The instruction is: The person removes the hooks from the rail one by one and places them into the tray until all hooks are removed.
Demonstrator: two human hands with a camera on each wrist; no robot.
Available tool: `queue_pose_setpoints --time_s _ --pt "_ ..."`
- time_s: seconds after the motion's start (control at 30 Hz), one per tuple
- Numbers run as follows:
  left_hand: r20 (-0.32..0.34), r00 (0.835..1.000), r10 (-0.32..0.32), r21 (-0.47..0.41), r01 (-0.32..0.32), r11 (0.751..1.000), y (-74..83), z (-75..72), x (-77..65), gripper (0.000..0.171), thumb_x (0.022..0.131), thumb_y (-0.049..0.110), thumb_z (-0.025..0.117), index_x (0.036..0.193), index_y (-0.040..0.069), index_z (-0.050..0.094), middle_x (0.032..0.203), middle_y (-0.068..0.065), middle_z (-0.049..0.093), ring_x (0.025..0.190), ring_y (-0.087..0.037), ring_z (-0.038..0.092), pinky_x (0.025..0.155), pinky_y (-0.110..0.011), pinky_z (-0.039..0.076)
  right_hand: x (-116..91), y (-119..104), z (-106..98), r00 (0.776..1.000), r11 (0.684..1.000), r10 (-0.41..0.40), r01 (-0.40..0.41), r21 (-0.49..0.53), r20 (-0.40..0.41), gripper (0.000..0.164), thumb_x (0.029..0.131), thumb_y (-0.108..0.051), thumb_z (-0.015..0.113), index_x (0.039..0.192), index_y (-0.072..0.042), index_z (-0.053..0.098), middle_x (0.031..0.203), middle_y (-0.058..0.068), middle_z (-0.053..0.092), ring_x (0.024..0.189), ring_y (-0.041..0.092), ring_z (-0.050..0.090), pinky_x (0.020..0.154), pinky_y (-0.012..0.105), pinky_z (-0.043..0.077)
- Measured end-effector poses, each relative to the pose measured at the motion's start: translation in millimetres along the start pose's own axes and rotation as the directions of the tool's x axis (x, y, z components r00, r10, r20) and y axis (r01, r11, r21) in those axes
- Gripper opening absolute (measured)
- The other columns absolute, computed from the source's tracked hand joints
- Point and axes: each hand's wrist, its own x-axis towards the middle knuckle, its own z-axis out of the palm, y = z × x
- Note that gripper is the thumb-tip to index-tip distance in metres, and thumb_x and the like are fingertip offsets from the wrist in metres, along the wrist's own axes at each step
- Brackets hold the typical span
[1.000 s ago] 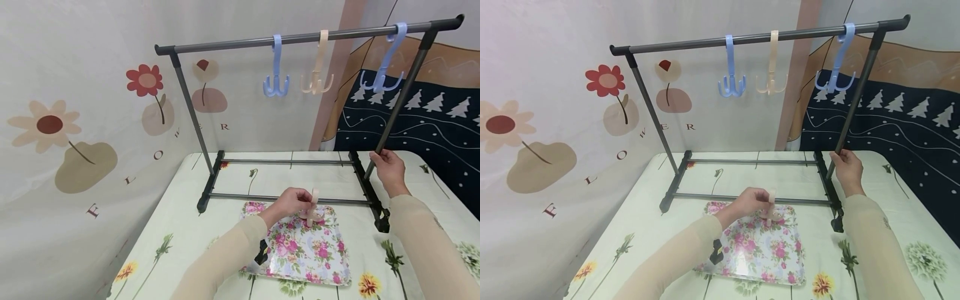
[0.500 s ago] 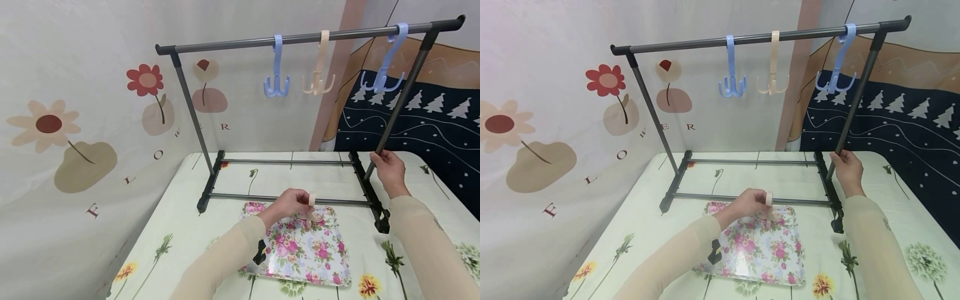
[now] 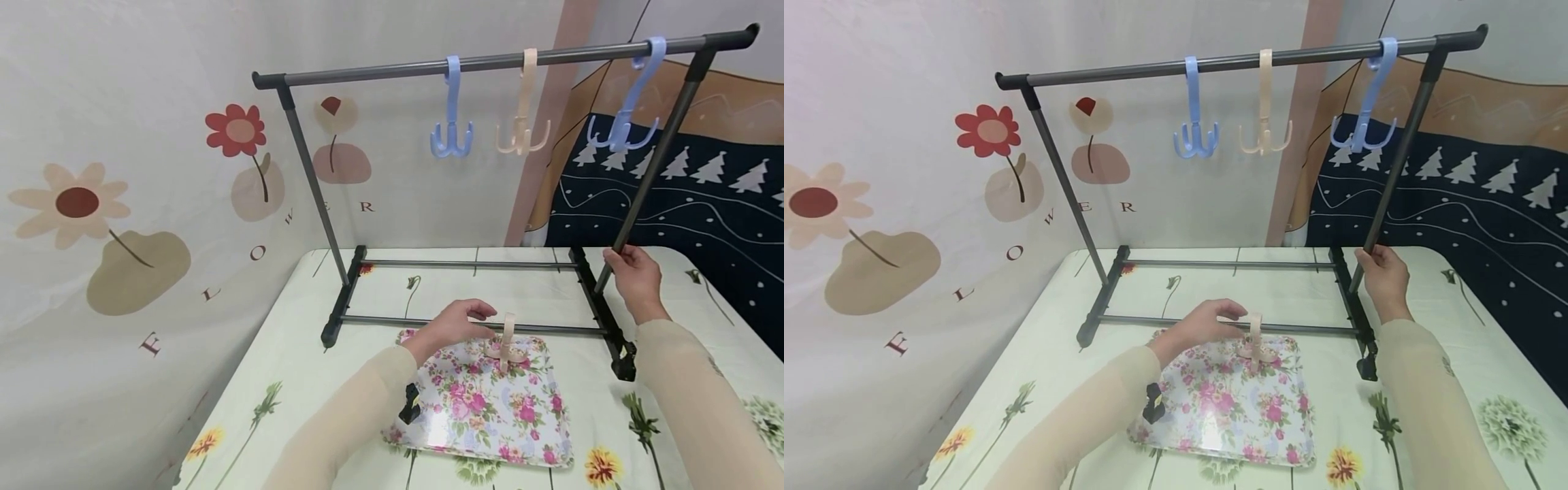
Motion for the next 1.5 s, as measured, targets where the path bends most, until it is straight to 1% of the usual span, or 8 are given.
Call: queue_pose_setpoints --time_s 0.2,0.43,0.6,0.83,1.13,1.27,1.4,1.5 --pt "-0.093 0.996 0.008 -0.028 -0.011 1.000 6.0 -15.4 -0.6 0.032 0.092 0.024 0.073 0.122 0.015 0.066 0.117 0.001 0.064 0.109 -0.012 0.057 0.091 -0.032 0.048 6.3 9.1 0.2 1.000 1.000 0.017 -0.016 0.008 -0.025 0.050 0.097 -0.053 0.055 0.128 -0.014 0.058 0.121 -0.006 0.064 0.102 0.001 0.054 0.102 0.031 0.042" --pt "-0.182 0.982 0.043 -0.087 -0.060 0.994 15.2 -33.3 -0.4 0.029 0.094 0.026 0.071 0.121 0.016 0.066 0.112 0.007 0.064 0.106 -0.009 0.058 0.090 -0.032 0.049 0.5 -0.6 0.2 1.000 1.000 0.000 0.000 -0.022 -0.003 0.046 0.101 -0.047 0.051 0.127 -0.010 0.055 0.114 -0.005 0.060 0.101 0.003 0.052 0.104 0.043 0.040" --pt "-0.258 0.964 0.063 -0.090 -0.089 0.992 20.9 -42.4 0.6 0.029 0.094 0.029 0.070 0.121 0.016 0.067 0.111 0.007 0.065 0.105 -0.008 0.059 0.089 -0.031 0.050 0.2 -0.2 0.3 1.000 1.000 0.002 -0.002 -0.008 -0.011 0.044 0.101 -0.045 0.053 0.125 -0.008 0.056 0.113 -0.006 0.061 0.098 0.001 0.052 0.102 0.039 0.042" --pt "-0.390 0.918 0.073 -0.110 -0.124 0.986 32.8 -54.7 3.9 0.032 0.096 0.032 0.068 0.123 0.017 0.065 0.110 0.007 0.064 0.105 -0.009 0.058 0.088 -0.033 0.050 -1.6 -1.6 1.1 1.000 1.000 0.001 -0.001 -0.014 -0.013 0.041 0.101 -0.046 0.053 0.122 -0.011 0.056 0.109 -0.009 0.060 0.099 0.002 0.052 0.103 0.042 0.041" --pt "-0.559 0.824 0.095 -0.118 -0.192 0.974 48.7 -73.0 11.7 0.036 0.096 0.031 0.068 0.125 0.012 0.064 0.112 0.002 0.064 0.103 -0.013 0.058 0.083 -0.031 0.051 -0.4 0.4 0.8 1.000 1.000 -0.001 0.001 0.010 -0.009 0.045 0.100 -0.045 0.054 0.126 -0.008 0.056 0.112 -0.008 0.062 0.099 0.000 0.052 0.104 0.037 0.041" --pt "-0.570 0.816 0.098 -0.128 -0.206 0.970 57.9 -81.2 11.0 0.035 0.096 0.030 0.068 0.126 0.012 0.063 0.112 0.001 0.063 0.104 -0.013 0.058 0.084 -0.031 0.051 1.1 2.0 1.4 1.000 1.000 -0.012 0.012 0.003 -0.004 0.046 0.100 -0.046 0.054 0.127 -0.009 0.056 0.109 -0.012 0.061 0.100 0.000 0.052 0.107 0.045 0.038" --pt "-0.580 0.808 0.110 -0.131 -0.225 0.966 67.9 -89.8 10.2 0.035 0.097 0.029 0.066 0.127 0.011 0.062 0.114 -0.001 0.063 0.105 -0.015 0.057 0.086 -0.031 0.050 9.4 14.1 2.4 1.000 0.999 0.000 0.001 0.034 -0.027 0.043 0.097 -0.052 0.056 0.124 -0.018 0.060 0.109 -0.017 0.063 0.100 -0.002 0.053 0.104 0.036 0.040" --pt "-0.601 0.791 0.111 -0.131 -0.234 0.963 76.5 -96.6 10.9 0.034 0.097 0.030 0.066 0.126 0.011 0.062 0.113 -0.001 0.063 0.104 -0.014 0.057 0.086 -0.030 0.050 8.6 13.5 1.7 1.000 1.000 0.004 -0.003 0.031 -0.016 0.047 0.097 -0.053 0.056 0.126 -0.016 0.059 0.116 -0.010 0.064 0.105 0.003 0.055 0.105 0.037 0.039"
